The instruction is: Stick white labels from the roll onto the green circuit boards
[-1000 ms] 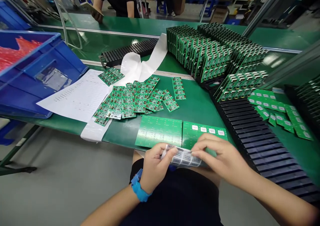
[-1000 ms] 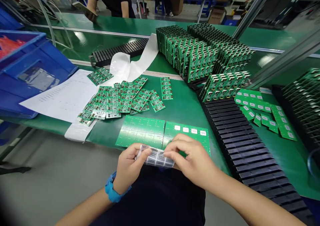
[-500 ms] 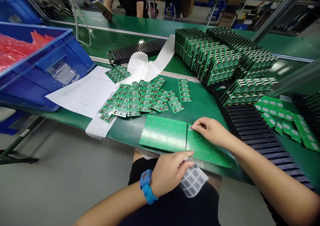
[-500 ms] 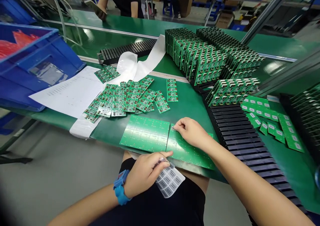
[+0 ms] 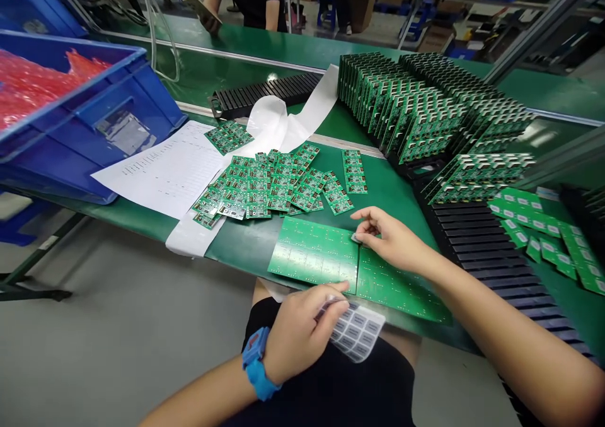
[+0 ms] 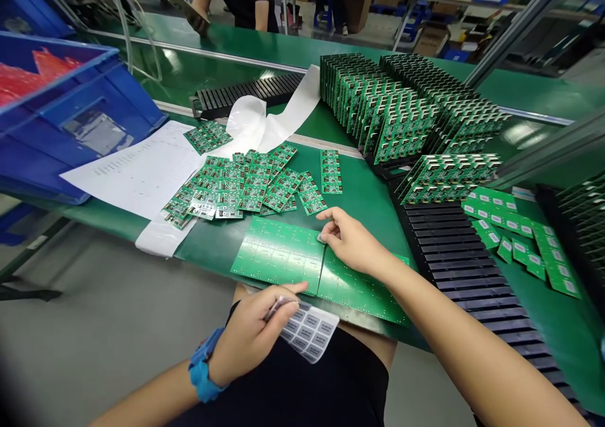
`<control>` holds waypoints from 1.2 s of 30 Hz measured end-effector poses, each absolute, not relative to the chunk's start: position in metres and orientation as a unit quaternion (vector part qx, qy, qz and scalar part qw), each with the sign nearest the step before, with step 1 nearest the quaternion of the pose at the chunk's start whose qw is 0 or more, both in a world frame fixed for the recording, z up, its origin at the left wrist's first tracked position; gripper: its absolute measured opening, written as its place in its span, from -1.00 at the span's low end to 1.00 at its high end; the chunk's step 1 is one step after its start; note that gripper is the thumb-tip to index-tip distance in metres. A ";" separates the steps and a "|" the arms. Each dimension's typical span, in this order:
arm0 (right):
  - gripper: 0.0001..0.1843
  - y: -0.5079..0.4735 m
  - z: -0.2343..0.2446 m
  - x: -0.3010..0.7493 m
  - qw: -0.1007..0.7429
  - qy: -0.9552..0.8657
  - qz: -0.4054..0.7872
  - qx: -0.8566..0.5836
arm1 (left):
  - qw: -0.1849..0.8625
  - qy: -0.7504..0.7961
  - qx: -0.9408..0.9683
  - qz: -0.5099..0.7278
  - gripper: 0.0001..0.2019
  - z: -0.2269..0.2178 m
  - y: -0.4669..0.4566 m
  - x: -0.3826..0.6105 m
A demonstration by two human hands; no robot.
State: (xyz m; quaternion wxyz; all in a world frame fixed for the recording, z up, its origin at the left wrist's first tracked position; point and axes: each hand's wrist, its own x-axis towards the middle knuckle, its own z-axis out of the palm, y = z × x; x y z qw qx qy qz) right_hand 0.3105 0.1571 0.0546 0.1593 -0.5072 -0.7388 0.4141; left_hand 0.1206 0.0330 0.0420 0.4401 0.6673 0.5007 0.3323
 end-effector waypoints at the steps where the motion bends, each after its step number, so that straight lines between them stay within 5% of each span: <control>1: -0.71 0.158 0.053 0.308 0.156 -0.735 0.424 -0.507 | 0.435 0.524 0.655 0.327 -0.85 0.042 0.033 0.117; 7: -0.72 0.157 0.049 0.299 0.140 -0.755 0.397 -0.503 | 0.448 0.593 0.594 0.308 -0.80 0.036 0.039 0.106; 11: -0.80 0.148 0.045 0.297 0.122 -0.822 0.273 -0.484 | 0.480 0.586 0.567 0.323 -0.78 0.032 0.041 0.107; 16: -0.82 0.120 0.048 0.292 0.222 -0.846 0.125 -0.468 | 0.499 0.594 0.524 0.352 -0.74 0.028 0.042 0.108; 25: -0.81 0.098 0.082 0.258 0.155 -0.697 0.545 -0.440 | 0.452 0.582 0.559 0.381 -0.68 0.028 0.036 0.104; 33: -0.74 0.125 0.074 0.272 0.232 -0.606 0.544 -0.532 | 0.431 0.604 0.566 0.359 -0.64 0.025 0.032 0.098; 36: -0.74 0.152 0.065 0.284 0.181 -0.634 0.472 -0.586 | 0.437 0.593 0.581 0.346 -0.69 0.031 0.032 0.093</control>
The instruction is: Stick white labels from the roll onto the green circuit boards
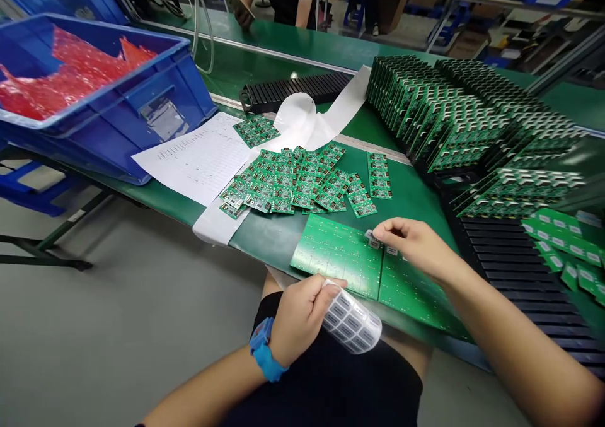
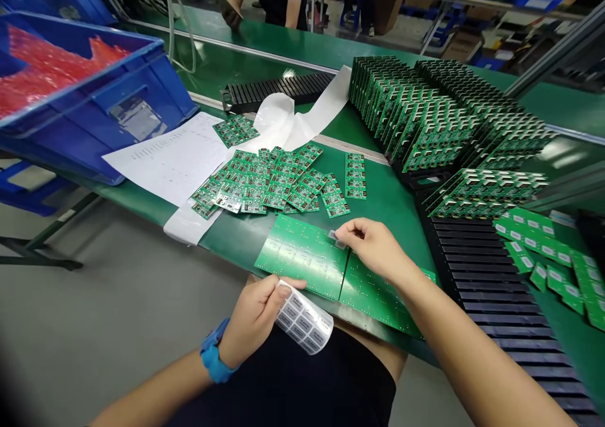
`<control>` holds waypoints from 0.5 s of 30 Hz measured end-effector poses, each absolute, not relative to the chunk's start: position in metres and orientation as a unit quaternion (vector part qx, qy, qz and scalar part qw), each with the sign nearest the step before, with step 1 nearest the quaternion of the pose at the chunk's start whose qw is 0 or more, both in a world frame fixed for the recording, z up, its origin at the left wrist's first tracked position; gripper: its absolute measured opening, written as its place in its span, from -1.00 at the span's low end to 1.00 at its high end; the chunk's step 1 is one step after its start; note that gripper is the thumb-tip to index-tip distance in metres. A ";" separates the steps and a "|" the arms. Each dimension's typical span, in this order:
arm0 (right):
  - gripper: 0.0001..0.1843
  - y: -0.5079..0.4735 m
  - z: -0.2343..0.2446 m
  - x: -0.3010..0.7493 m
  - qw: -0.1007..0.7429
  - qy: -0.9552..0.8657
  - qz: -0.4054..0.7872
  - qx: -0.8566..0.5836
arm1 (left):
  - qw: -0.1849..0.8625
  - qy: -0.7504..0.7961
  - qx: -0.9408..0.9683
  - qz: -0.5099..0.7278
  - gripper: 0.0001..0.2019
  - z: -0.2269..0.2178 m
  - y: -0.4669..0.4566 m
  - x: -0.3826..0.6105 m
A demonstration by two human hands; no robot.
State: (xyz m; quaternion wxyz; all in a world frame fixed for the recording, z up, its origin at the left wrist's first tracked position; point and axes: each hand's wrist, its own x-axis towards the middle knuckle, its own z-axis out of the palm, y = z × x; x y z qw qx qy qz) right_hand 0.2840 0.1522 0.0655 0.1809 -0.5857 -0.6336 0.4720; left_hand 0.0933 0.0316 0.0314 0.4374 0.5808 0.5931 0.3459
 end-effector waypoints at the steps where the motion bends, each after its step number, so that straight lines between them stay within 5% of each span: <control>1: -0.75 0.159 0.063 0.285 0.151 -0.647 0.456 -0.591 | 0.430 0.594 0.589 0.340 -0.70 0.033 0.031 0.092; 10: -0.79 0.159 0.050 0.267 0.063 -0.720 0.354 -0.593 | 0.404 0.611 0.603 0.315 -0.72 0.034 0.033 0.088; 15: -0.80 0.154 0.053 0.266 0.136 -0.797 0.192 -0.557 | 0.405 0.611 0.603 0.314 -0.73 0.035 0.033 0.087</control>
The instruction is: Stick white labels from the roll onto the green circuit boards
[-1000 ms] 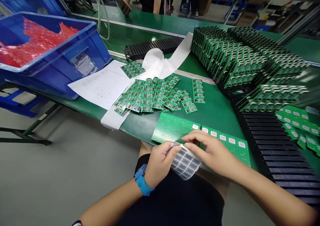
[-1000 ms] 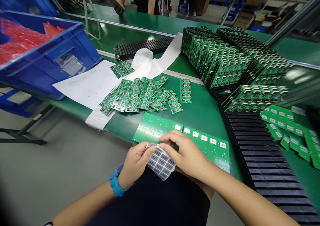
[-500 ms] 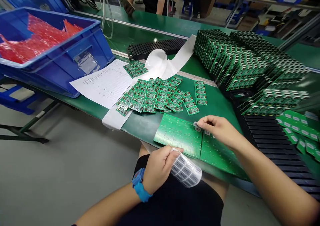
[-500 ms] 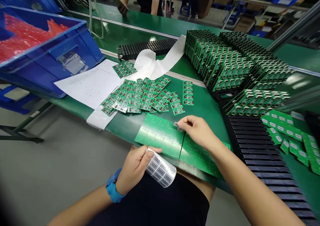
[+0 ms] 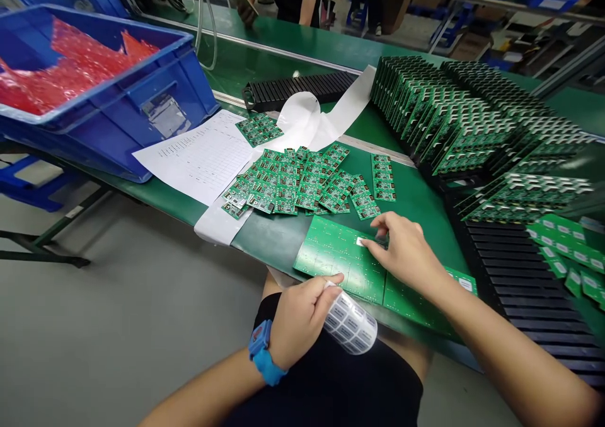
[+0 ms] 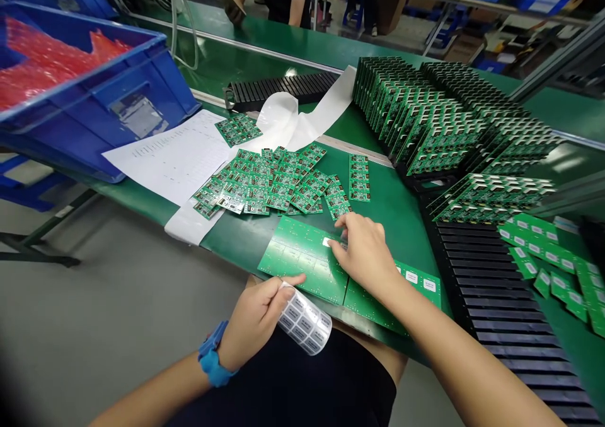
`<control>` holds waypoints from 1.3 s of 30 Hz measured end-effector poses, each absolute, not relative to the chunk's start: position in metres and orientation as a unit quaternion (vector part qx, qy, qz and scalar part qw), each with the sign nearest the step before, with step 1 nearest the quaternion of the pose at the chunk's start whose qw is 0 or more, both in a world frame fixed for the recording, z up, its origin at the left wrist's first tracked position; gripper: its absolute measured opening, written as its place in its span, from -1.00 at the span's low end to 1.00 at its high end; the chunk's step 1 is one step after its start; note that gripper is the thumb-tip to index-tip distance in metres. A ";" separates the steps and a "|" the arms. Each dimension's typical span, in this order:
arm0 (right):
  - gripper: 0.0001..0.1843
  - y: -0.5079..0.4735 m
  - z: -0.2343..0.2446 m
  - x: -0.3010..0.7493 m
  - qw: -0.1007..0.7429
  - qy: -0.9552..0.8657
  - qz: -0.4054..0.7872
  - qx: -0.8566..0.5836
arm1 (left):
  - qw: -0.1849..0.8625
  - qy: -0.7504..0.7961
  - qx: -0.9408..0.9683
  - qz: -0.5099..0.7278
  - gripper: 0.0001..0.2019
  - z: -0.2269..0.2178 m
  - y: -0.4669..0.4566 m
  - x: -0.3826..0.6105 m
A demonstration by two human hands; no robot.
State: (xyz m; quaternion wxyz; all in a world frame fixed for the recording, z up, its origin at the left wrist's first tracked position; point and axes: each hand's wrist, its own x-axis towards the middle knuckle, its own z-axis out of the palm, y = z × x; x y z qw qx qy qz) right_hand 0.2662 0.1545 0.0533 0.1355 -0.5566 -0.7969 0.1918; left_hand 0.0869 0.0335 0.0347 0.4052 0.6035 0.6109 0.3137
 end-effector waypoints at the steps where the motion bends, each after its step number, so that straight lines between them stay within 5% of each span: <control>1: -0.76 0.156 0.054 0.265 0.161 -0.794 0.213 -0.547 | 0.405 0.611 0.604 0.314 -0.73 0.035 0.033 0.087; 7: -0.76 0.173 0.048 0.244 0.156 -0.741 0.457 -0.467 | 0.406 0.614 0.599 0.314 -0.73 0.036 0.033 0.087; 14: -0.85 0.163 0.041 0.239 0.154 -0.814 0.326 -0.455 | 0.409 0.620 0.584 0.328 -0.68 0.035 0.036 0.087; 18: -0.88 0.133 0.055 0.247 0.257 -0.829 0.226 -0.442 | 0.416 0.631 0.536 0.376 -0.64 0.029 0.035 0.089; 20: -0.84 0.114 0.066 0.252 0.259 -0.806 0.286 -0.449 | 0.411 0.637 0.511 0.406 -0.64 0.026 0.033 0.090; 25: -0.88 0.084 0.085 0.252 0.113 -0.734 0.486 -0.460 | 0.391 0.613 0.515 0.453 -0.67 0.024 0.030 0.087; 30: -0.85 0.081 0.085 0.247 0.124 -0.753 0.449 -0.465 | 0.411 0.533 0.573 0.468 -0.80 0.026 0.029 0.081; 36: -0.82 0.075 0.075 0.253 0.132 -0.793 0.390 -0.449 | 0.395 0.616 0.502 0.461 -0.82 0.025 0.029 0.085; 39: -0.61 0.076 0.075 0.255 0.133 -0.776 0.407 -0.464 | 0.398 0.615 0.504 0.457 -0.84 0.025 0.030 0.084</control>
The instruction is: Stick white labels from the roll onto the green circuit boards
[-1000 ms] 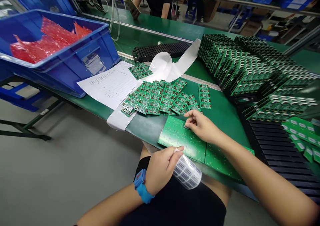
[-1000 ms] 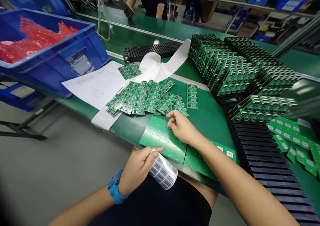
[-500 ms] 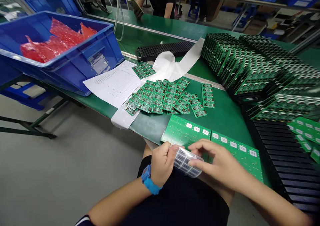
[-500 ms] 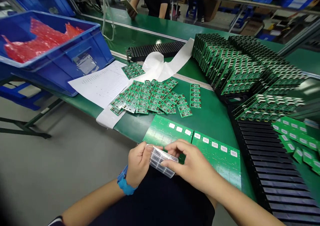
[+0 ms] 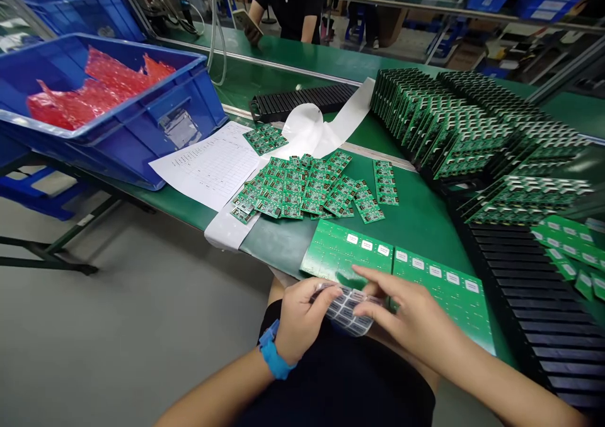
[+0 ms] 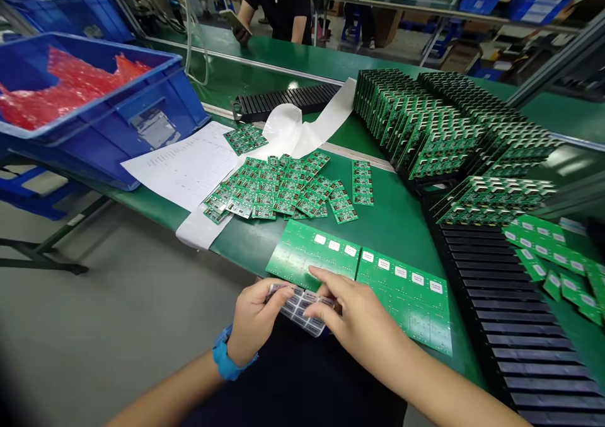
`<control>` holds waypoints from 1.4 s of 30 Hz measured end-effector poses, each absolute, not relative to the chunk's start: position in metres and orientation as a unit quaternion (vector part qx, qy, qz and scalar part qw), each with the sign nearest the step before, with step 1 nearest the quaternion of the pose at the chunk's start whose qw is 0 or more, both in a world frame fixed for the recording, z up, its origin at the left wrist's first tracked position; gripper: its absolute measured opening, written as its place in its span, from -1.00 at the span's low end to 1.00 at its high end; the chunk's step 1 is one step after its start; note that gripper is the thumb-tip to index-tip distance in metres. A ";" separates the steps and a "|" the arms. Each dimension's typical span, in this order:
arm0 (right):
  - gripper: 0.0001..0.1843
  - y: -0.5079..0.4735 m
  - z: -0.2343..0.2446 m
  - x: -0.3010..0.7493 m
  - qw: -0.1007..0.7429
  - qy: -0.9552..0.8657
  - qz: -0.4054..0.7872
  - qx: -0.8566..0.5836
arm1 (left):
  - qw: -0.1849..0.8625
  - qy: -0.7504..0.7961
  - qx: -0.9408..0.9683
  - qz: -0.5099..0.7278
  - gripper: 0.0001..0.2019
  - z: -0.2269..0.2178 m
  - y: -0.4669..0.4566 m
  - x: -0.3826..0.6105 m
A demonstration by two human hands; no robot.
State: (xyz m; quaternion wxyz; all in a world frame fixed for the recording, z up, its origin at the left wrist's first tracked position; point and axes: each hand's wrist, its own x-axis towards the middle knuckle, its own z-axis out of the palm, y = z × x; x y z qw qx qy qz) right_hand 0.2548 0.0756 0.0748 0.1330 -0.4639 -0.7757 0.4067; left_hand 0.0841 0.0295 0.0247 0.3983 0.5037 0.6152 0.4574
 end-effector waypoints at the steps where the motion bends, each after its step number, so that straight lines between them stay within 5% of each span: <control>1: -0.61 0.076 0.076 0.255 0.135 -0.775 0.409 -0.463 | 0.398 0.610 0.509 0.459 -0.85 0.025 0.030 0.083; 4: -0.91 0.079 0.083 0.254 0.139 -0.790 0.402 -0.441 | 0.394 0.611 0.514 0.456 -0.85 0.024 0.030 0.080; 10: -0.79 0.118 0.086 0.249 0.155 -0.739 0.421 -0.503 | 0.410 0.658 0.457 0.436 -0.74 0.020 0.031 0.071; 17: -0.72 0.182 0.060 0.227 0.057 -0.706 0.442 -0.550 | 0.451 0.629 0.472 0.423 -0.77 0.020 0.028 0.061; 24: -0.74 0.179 0.051 0.213 0.024 -0.768 0.357 -0.531 | 0.456 0.629 0.472 0.417 -0.78 0.017 0.029 0.059; 29: -0.78 0.173 0.054 0.215 0.113 -0.835 0.204 -0.499 | 0.462 0.631 0.476 0.404 -0.74 0.019 0.028 0.057; 36: -0.72 0.190 0.050 0.188 0.128 -0.741 0.491 -0.441 | 0.481 0.620 0.458 0.419 -0.64 0.025 0.026 0.057; 42: -0.76 0.192 0.044 0.179 0.109 -0.754 0.474 -0.441 | 0.492 0.621 0.437 0.426 -0.62 0.025 0.027 0.057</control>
